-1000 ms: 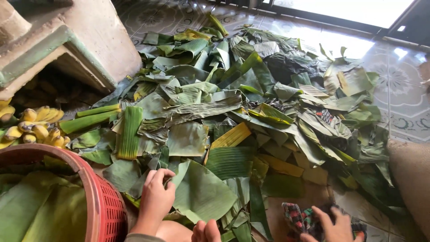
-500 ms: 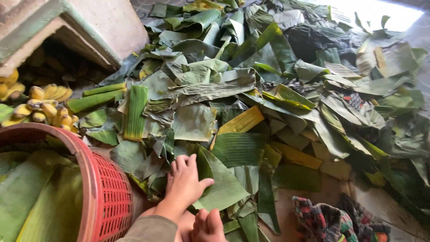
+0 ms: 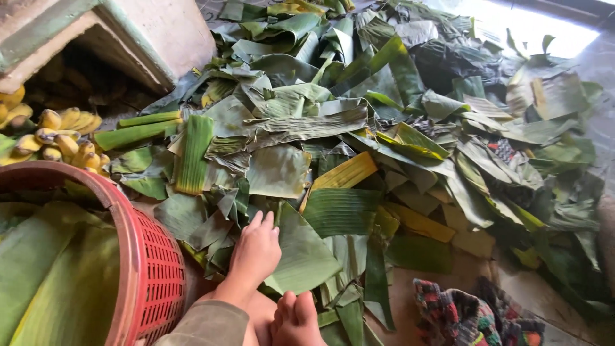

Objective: Folding banana leaves and placing them into a red basket.

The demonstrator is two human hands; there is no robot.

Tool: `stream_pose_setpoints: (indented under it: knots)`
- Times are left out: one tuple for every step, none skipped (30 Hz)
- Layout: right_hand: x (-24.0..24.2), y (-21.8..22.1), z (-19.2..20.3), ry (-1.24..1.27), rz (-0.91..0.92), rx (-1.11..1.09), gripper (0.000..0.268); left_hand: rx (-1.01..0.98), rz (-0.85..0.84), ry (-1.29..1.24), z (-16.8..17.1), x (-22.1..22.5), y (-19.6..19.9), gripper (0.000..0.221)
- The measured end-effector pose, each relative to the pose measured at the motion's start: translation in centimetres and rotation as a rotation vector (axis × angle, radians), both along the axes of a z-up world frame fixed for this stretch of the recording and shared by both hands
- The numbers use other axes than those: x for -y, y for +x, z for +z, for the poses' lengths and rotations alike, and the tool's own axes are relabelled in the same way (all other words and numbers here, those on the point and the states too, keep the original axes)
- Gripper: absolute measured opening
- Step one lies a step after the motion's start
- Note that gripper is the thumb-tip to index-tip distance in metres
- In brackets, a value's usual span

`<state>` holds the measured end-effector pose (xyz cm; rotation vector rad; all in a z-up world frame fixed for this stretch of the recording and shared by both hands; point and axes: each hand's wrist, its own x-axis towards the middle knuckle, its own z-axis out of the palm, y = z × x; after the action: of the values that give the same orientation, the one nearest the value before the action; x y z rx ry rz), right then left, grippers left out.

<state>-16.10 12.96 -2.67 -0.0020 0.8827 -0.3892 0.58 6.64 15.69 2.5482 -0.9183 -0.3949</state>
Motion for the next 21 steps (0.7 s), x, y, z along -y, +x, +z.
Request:
stream_pose_setpoints:
  knots:
    - [0.6, 0.0, 1.3, 0.053, 0.027, 0.007, 0.069, -0.051, 0.024, -0.055, 0.0, -0.2, 0.1, 0.047]
    - [1.2, 0.0, 2.7, 0.105, 0.053, 0.013, 0.083, -0.101, 0.047, -0.109, 0.0, -0.4, 0.3, 0.047]
    - [1.2, 0.3, 4.4, 0.105, 0.055, 0.017, 0.083, -0.097, 0.049, -0.11, 0.1, -0.5, 0.3, 0.047]
    - [1.1, 0.7, 6.1, 0.034, 0.008, -0.106, 0.073, -0.145, 0.065, -0.108, 0.2, -0.7, 0.2, 0.046]
    - [1.2, 1.1, 7.8, -0.04, -0.039, -0.228, 0.064, -0.194, 0.082, -0.108, 0.3, -0.7, 0.2, 0.046]
    - [0.9, 0.9, 7.8, -0.042, -0.036, -0.225, 0.064, -0.19, 0.084, -0.11, 0.2, -0.9, 0.2, 0.046]
    - [0.9, 0.8, 7.9, -0.103, -0.027, -0.25, 0.055, -0.195, 0.07, -0.123, 0.2, -0.9, 0.2, 0.045]
    - [1.0, 0.7, 8.0, -0.164, -0.017, -0.275, 0.05, -0.201, 0.056, -0.136, 0.3, -0.9, 0.2, 0.045]
    - [1.2, 0.6, 6.5, -0.165, -0.02, -0.268, 0.05, -0.193, 0.053, -0.138, 0.1, -1.1, 0.2, 0.045]
    - [1.4, 0.5, 5.0, -0.074, -0.018, -0.154, 0.062, -0.197, 0.057, -0.14, 0.0, -1.2, 0.2, 0.046]
    - [1.8, 0.3, 3.4, 0.013, -0.019, -0.038, 0.077, -0.2, 0.058, -0.145, -0.3, -1.1, 0.2, 0.047]
    - [1.9, 0.8, 3.8, 0.009, -0.025, -0.03, 0.077, -0.193, 0.051, -0.149, 0.2, -1.3, 0.4, 0.047]
    - [2.2, 0.8, 4.1, 0.043, 0.01, -0.033, 0.083, -0.157, 0.055, -0.171, 0.6, -1.3, 0.2, 0.053]
    - [2.5, 0.8, 4.4, 0.076, 0.045, -0.036, 0.089, -0.122, 0.059, -0.193, 0.9, -1.3, 0.0, 0.063]
    - [2.5, 0.9, 4.0, 0.068, 0.037, -0.036, 0.089, -0.123, 0.05, -0.2, 1.9, -1.4, -0.3, 0.063]
    - [2.5, 0.9, 3.6, 0.084, 0.054, -0.026, 0.093, -0.009, 0.034, -0.3, 3.0, -1.4, -0.7, 0.059]
    - [2.5, 1.1, 3.2, 0.101, 0.071, -0.012, 0.096, 0.108, 0.017, -0.398, 4.1, -1.5, -1.0, 0.055]
    - [2.7, 1.3, 2.7, 0.094, 0.062, -0.01, 0.096, 0.109, 0.009, -0.405, 5.6, -1.4, -1.8, 0.055]
    - [2.6, 1.3, 2.3, 0.078, 0.074, 0.01, 0.095, 0.08, 0.031, -0.494, 7.1, -1.6, -2.7, 0.04]
    - [2.5, 1.4, 1.8, 0.062, 0.086, 0.031, 0.094, 0.051, 0.054, -0.582, 8.4, -1.8, -3.6, 0.027]
    - [2.1, 1.3, 1.3, 0.064, 0.076, 0.031, 0.094, 0.048, 0.043, -0.581, 8.6, -2.0, -4.9, 0.027]
